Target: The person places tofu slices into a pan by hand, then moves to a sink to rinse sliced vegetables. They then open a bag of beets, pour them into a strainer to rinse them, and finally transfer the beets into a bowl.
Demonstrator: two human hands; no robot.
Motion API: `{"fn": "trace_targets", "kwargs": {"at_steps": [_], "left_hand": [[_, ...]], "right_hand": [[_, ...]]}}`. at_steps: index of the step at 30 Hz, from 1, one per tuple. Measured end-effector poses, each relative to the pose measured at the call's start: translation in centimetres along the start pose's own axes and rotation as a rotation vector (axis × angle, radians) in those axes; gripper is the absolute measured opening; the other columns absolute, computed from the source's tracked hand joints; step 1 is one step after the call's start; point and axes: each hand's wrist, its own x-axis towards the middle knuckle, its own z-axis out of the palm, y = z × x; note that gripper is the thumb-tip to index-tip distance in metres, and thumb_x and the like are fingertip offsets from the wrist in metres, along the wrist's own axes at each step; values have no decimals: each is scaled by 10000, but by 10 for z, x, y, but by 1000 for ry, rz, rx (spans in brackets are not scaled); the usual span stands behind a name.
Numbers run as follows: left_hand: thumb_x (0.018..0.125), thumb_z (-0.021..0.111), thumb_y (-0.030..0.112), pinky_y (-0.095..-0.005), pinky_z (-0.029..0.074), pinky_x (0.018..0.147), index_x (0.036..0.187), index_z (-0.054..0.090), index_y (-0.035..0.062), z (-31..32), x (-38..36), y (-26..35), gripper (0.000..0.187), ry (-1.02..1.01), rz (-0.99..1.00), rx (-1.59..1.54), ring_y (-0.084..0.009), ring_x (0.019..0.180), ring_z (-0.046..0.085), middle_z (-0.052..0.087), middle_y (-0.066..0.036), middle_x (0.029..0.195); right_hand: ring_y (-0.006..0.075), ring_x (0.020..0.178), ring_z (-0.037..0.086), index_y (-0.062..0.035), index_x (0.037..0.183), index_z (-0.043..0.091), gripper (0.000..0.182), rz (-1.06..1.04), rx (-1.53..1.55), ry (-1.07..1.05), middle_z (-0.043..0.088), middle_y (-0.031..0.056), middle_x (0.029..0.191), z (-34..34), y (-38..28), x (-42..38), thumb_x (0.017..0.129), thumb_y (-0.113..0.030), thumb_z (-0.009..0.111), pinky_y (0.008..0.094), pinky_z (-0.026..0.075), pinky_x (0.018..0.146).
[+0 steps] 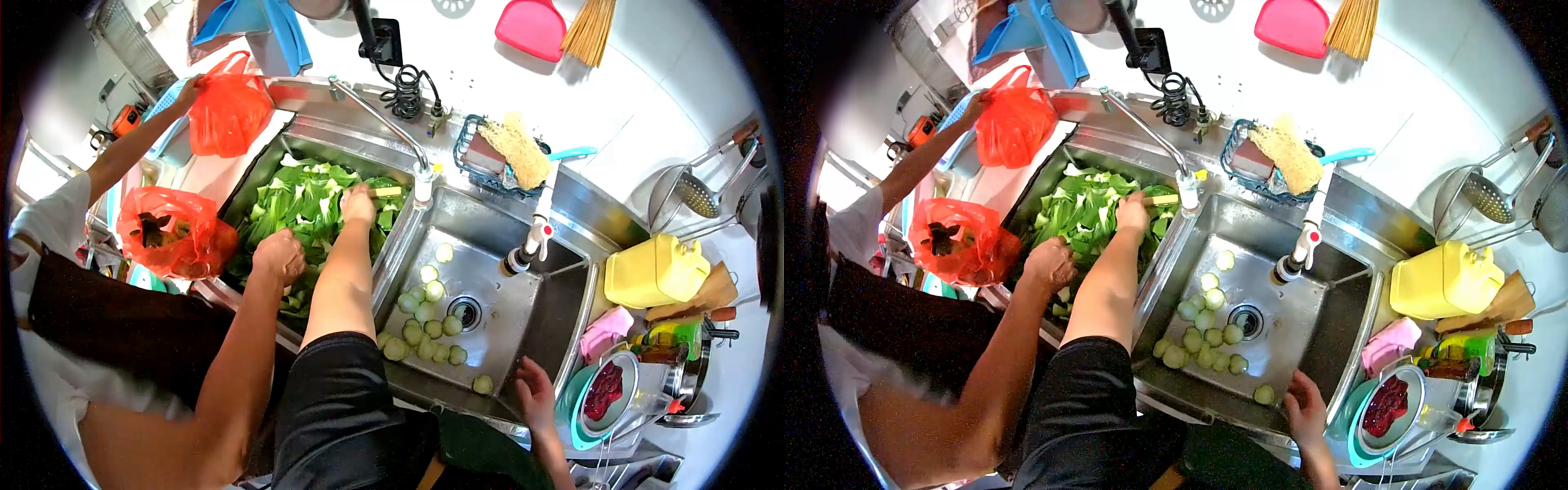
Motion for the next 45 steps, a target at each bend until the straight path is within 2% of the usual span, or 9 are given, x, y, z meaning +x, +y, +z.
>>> {"fn": "trace_targets", "kwargs": {"at_steps": [3,11,17,23,29,33,37,41,45], "left_hand": [[820,431,151,-424,308,949,1251,395,169,23,7,-6,433,-24,300,556,-264,1144,375,344,-109,1296],[864,347,226,-401,301,915,1166,501,156,11,-6,11,346,-233,-51,583,-264,1133,354,374,-84,1238],[785,481,124,-419,321,877,895,562,120,-17,-42,19,137,329,101,213,-261,901,512,578,-68,916],[631,596,-30,-378,392,794,899,598,76,-77,-192,119,288,562,797,-205,-261,930,515,605,-74,916],[610,665,77,-355,388,775,818,626,160,-53,-379,209,227,-146,1563,-244,-212,873,523,600,18,946],[647,654,98,-366,419,769,957,609,131,-28,-435,253,315,-209,1583,-285,-268,930,502,539,-49,1100],[691,648,106,-342,437,738,990,540,59,22,-457,264,322,-450,1073,-452,-277,855,535,507,-113,1027],[723,667,184,-295,446,545,1019,458,30,72,-465,259,393,-755,588,-393,-168,546,520,531,-89,698],[757,649,179,-257,403,407,1215,304,50,83,-482,264,588,-691,603,-456,-111,457,477,518,-44,589]], "right_hand": [[138,901,513,-16,1166,448,393,109,16,-24,526,59,985,1,20,-13,785,15,538,249,417,793],[131,882,521,-9,1127,474,362,184,29,-102,529,70,971,12,18,-11,775,17,553,245,430,774],[123,850,535,-21,1099,500,330,-2,-87,-175,546,83,966,3,26,-13,776,-1,561,240,439,729],[146,877,550,-23,1119,479,301,-150,-6,-261,563,92,971,-3,-17,-23,841,-125,531,271,462,746],[95,722,556,-48,1172,445,395,96,461,-291,545,42,859,-53,-59,-65,869,-300,470,241,472,492],[219,698,594,-74,1136,466,372,-509,-265,167,588,110,816,-103,-25,-100,771,-116,526,349,479,586],[335,844,553,-66,1028,513,303,-51,-616,477,577,173,892,-183,-24,-137,728,-76,552,405,453,709],[329,793,567,-61,963,536,227,-235,-666,516,582,173,861,-222,33,-107,740,-99,542,408,460,687],[340,768,571,-49,899,570,180,-120,-817,469,590,182,824,-211,19,-92,750,-123,503,418,458,667]]}}
